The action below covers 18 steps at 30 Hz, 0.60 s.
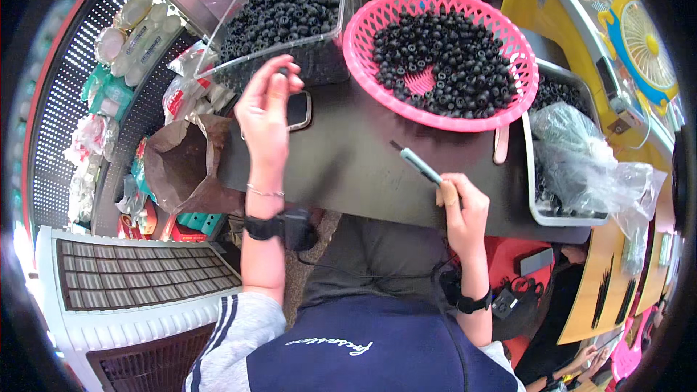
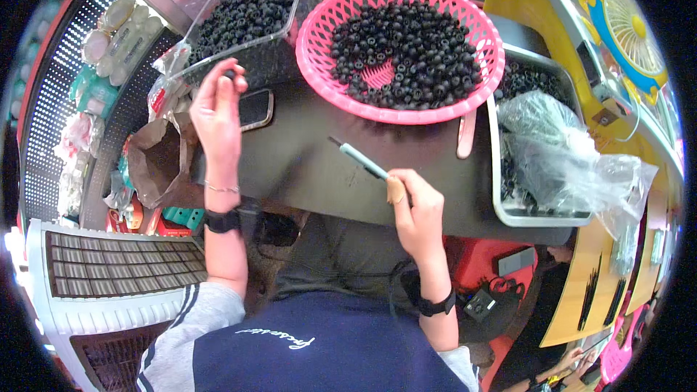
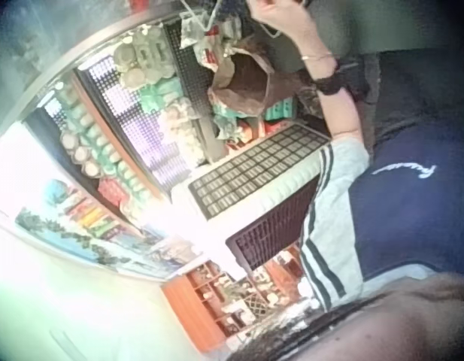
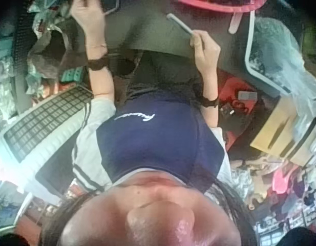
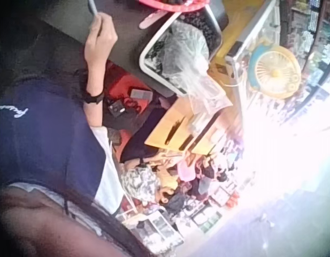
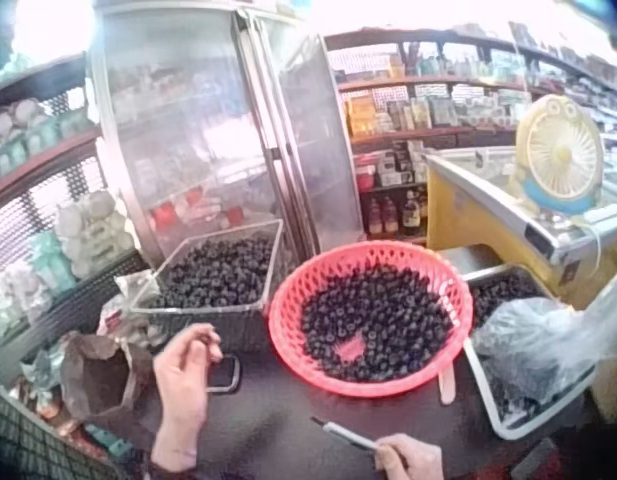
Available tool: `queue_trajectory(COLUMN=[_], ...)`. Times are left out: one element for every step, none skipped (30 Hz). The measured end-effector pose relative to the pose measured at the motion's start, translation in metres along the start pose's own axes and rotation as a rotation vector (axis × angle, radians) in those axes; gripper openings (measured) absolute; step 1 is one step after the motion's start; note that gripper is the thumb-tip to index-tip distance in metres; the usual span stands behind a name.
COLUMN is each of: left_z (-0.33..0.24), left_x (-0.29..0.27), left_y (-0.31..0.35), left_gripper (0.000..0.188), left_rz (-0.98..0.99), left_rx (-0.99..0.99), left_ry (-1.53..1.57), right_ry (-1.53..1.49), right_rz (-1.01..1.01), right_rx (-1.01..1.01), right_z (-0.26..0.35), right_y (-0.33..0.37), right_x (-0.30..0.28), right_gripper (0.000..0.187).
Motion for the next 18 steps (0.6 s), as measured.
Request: queue_trajectory(left_z=[-0.005, -0.011, -0.017, -0.019, -0.018, -0.02, -0.021, -0.023, -0.023, -0.024, -0.025, -0.027, -0.026, -0.025, -0.025, -0.029, -0.034, -0.038], left_x=[-0.006, -0.011, -0.016, -0.02, -0.025, -0.029, -0.028, -0.028, -0.025, -0.021, -0.017, -0.009, 0.0, 0.011, 0.027, 0.045, 0.071, 0.094], left_y=[-0.016, -0.033, -0.049, -0.066, -0.085, -0.101, -0.115, -0.127, -0.137, -0.145, -0.152, -0.155, -0.157, -0.157, -0.155, -0.149, -0.136, -0.124], left_gripper=[0.026, 0.028, 0.031, 0.031, 0.031, 0.029, 0.027, 0.025, 0.025, 0.026, 0.027, 0.029, 0.031, 0.032, 0.034, 0.034, 0.034, 0.033], left_rz=[-0.035, -0.022, -0.011, 0.024, 0.047, 0.061, 0.079, 0.043, 0.042, 0.028, 0.013, 0.024, 0.001, 0.012, 0.025, 0.08, 0.172, 0.291], left_rx=[0.028, 0.006, -0.016, -0.01, -0.003, 0.029, 0.058, 0.104, 0.108, 0.174, 0.241, 0.281, 0.307, 0.377, 0.448, 0.487, 0.514, 0.421], left_ry=[-0.063, -0.105, -0.15, -0.21, -0.238, -0.293, -0.343, -0.464, -0.461, -0.614, -0.767, -0.845, -0.973, -1.012, -1.046, -1.027, -0.985, -0.865], right_ry=[-0.001, -0.013, -0.018, -0.019, -0.019, -0.028, -0.037, -0.039, -0.037, -0.049, -0.05, -0.066, -0.082, -0.085, -0.067, -0.081, -0.084, -0.082], right_rz=[0.007, 0.017, 0.027, 0.032, 0.037, 0.043, 0.049, 0.053, 0.054, 0.06, 0.066, 0.072, 0.077, 0.074, 0.086, 0.077, 0.065, 0.078], right_rx=[0.0, 0.019, 0.019, 0.017, 0.016, 0.01, 0.02, 0.02, 0.02, 0.016, 0.029, 0.037, 0.046, 0.031, 0.038, 0.034, 0.037, 0.065], right_z=[0.0, 0.001, 0.001, 0.001, 0.0, 0.0, 0.001, 0.001, 0.001, 0.002, 0.0, -0.001, -0.001, -0.002, -0.003, -0.003, -0.003, -0.001], right_y=[0.0, -0.001, -0.002, -0.002, -0.003, -0.004, -0.005, -0.006, -0.006, -0.007, -0.007, -0.007, -0.007, -0.007, -0.007, -0.008, -0.008, -0.009], right_x=[-0.001, -0.002, -0.002, -0.002, -0.003, -0.002, -0.002, -0.002, -0.003, -0.004, -0.004, -0.004, -0.004, -0.004, -0.006, -0.005, -0.007, -0.01], right_gripper=[0.014, 0.013, 0.013, 0.012, 0.012, 0.012, 0.012, 0.012, 0.012, 0.012, 0.012, 0.012, 0.012, 0.011, 0.012, 0.012, 0.013, 0.014])
Point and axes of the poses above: each hand's wrist, its own y-axis away from the middle knuckle, its own x-axis out of the palm, z = x × y, the point moved 3 cm from there along -y, towards the middle knuckle, and after that the axes turned 9 degrees about -x, right-handed, at the moved point
